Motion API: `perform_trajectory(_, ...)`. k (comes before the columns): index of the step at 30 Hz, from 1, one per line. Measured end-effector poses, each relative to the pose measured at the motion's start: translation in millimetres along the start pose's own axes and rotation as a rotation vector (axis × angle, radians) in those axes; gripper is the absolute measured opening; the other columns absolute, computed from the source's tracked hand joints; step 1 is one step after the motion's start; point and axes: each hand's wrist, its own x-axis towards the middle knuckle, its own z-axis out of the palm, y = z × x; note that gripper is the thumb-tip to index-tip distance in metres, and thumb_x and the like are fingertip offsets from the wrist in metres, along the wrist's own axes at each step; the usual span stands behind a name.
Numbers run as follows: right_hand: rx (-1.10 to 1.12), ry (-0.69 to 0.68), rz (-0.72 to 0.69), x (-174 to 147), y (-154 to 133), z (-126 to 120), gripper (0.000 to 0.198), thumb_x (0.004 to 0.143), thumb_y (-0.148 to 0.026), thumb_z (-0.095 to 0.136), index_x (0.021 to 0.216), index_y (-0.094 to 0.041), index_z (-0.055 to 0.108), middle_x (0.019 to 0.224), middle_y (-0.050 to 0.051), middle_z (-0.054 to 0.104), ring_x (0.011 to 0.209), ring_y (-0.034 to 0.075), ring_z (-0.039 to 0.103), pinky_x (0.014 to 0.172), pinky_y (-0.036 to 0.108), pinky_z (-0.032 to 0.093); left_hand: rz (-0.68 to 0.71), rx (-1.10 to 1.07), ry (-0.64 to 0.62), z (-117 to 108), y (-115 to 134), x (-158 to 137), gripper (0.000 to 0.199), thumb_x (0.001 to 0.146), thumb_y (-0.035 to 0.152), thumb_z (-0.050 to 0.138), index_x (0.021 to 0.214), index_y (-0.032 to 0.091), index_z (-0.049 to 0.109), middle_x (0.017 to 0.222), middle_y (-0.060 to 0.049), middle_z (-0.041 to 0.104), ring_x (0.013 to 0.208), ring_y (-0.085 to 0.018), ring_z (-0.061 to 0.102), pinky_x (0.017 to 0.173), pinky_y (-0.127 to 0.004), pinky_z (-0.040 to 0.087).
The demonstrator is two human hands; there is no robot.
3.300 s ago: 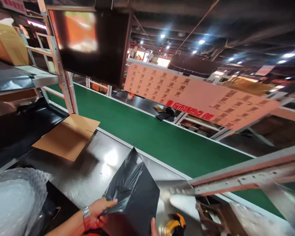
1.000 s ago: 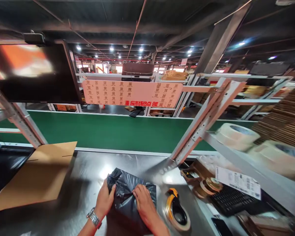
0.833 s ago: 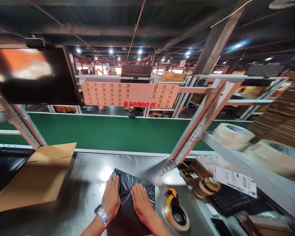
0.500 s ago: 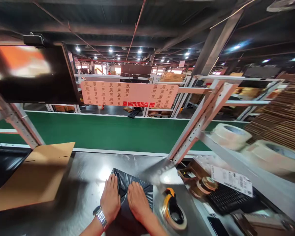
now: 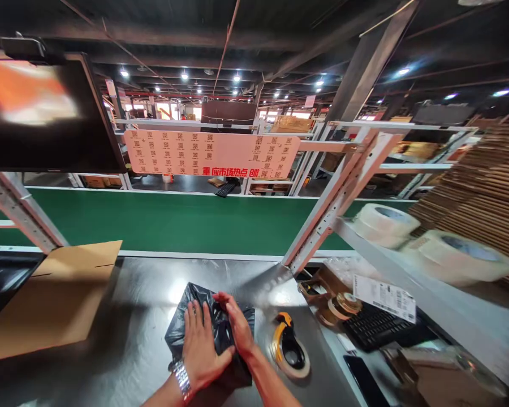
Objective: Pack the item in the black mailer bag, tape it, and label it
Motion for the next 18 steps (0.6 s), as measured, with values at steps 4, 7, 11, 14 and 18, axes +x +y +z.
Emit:
perform_trajectory(4,0.422,0.027,0.143,10.3,-10.9,-13.9,0.068,0.084,-0.081,0.075,0.122,-0.024,0.077,0.129,0.012,0.082,0.139,0.032,0.068,0.135,0.051,0.036,-0.125,-0.007,-0.057,4.7,24.1,11.1,0.148,0.062,0.078,0.088,0.171,-0.006,0.033,0.179,-0.044,0.025,0.168,-0.065,0.018,0.132,-0.081,0.026)
perform_trajectory(7,0.591,-0.038,0.252,15.7,-18.6,-21.5,0.062,0.086,-0.076,0.076,0.116,-0.022,0.079,0.130,0.013,0.083,0.135,0.028,0.072,0.133,0.047,0.039,-0.168,0.048,-0.024,8.1,33.6,16.6,0.143,0.068,0.079,0.087,0.167,-0.011,0.037,0.172,-0.049,0.033,0.164,-0.068,0.025,0.130,-0.080,0.029)
perform_trajectory(11,0.666,-0.098,0.287,17.5,-29.2,-33.5,0.061,0.084,-0.074,0.080,0.115,-0.021,0.080,0.128,0.011,0.084,0.131,0.026,0.074,0.130,0.044,0.044,-0.140,0.122,0.112,14.8,32.9,12.9,0.109,0.091,0.058,0.076,0.168,-0.009,0.037,0.171,-0.044,0.041,0.164,-0.062,0.033,0.130,-0.076,0.035)
perform_trajectory(14,0.554,0.075,0.132,7.6,-29.2,-74.6,0.061,0.086,-0.076,0.076,0.118,-0.025,0.079,0.133,0.010,0.082,0.136,0.029,0.072,0.125,0.050,0.051,-0.101,0.141,0.183,19.5,28.8,6.9,0.103,0.097,0.051,0.069,0.172,-0.005,0.030,0.172,-0.040,0.043,0.166,-0.057,0.033,0.129,-0.073,0.038)
perform_trajectory(18,-0.100,0.574,0.070,-23.3,5.1,-168.9,0.069,0.075,-0.081,0.072,0.119,-0.028,0.069,0.127,0.012,0.081,0.131,0.038,0.074,0.116,0.057,0.058,-0.068,0.191,0.234,19.9,28.0,3.5,0.107,0.101,0.045,0.066,0.177,-0.003,0.009,0.169,-0.041,0.045,0.163,-0.057,0.039,0.126,-0.072,0.045)
